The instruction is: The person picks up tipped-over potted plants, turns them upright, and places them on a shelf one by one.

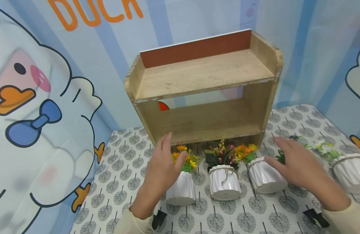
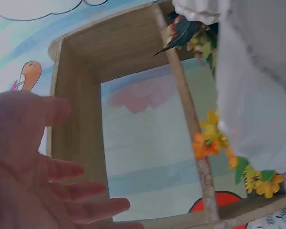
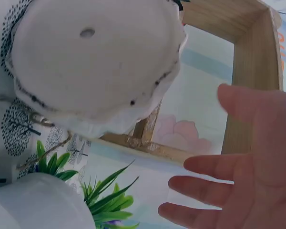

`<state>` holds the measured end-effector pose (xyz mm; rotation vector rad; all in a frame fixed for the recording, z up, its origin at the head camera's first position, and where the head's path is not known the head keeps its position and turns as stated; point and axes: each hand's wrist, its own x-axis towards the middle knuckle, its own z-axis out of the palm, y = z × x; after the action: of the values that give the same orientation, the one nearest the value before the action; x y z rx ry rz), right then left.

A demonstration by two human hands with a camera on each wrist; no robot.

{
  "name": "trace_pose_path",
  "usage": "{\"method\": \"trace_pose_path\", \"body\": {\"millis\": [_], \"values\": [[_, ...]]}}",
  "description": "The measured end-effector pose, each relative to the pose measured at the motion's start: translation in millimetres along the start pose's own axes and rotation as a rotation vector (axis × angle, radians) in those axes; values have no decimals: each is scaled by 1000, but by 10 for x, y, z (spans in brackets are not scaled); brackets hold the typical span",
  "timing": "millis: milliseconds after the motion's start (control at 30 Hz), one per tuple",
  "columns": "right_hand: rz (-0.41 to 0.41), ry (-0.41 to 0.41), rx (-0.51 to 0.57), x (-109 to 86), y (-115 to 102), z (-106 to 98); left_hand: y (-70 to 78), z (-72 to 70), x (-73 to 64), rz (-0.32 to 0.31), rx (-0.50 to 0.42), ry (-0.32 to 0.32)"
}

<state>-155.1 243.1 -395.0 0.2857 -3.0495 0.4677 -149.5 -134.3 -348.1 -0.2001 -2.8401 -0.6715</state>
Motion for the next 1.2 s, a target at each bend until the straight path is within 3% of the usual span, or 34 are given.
{"method": "trace_pose_path", "body": {"millis": [133, 367, 467, 700, 933, 1200], "values": [[53, 16, 0, -12, 81, -19, -9, -130, 35, -22, -57, 95], [149, 74, -30, -24, 220, -49, -111, -300, 170, 40, -190, 331], [196, 94, -62, -44, 295, -57, -152, -349, 212, 49, -232, 403], [291, 115, -92, -87, 487, -83, -198, -506, 255, 27, -259, 498], [478, 125, -170, -113, 666, -63, -240, -641, 335, -15, -305, 577], [560, 265, 2, -189, 925, 8, -288, -784, 500, -52, -350, 607]]}}
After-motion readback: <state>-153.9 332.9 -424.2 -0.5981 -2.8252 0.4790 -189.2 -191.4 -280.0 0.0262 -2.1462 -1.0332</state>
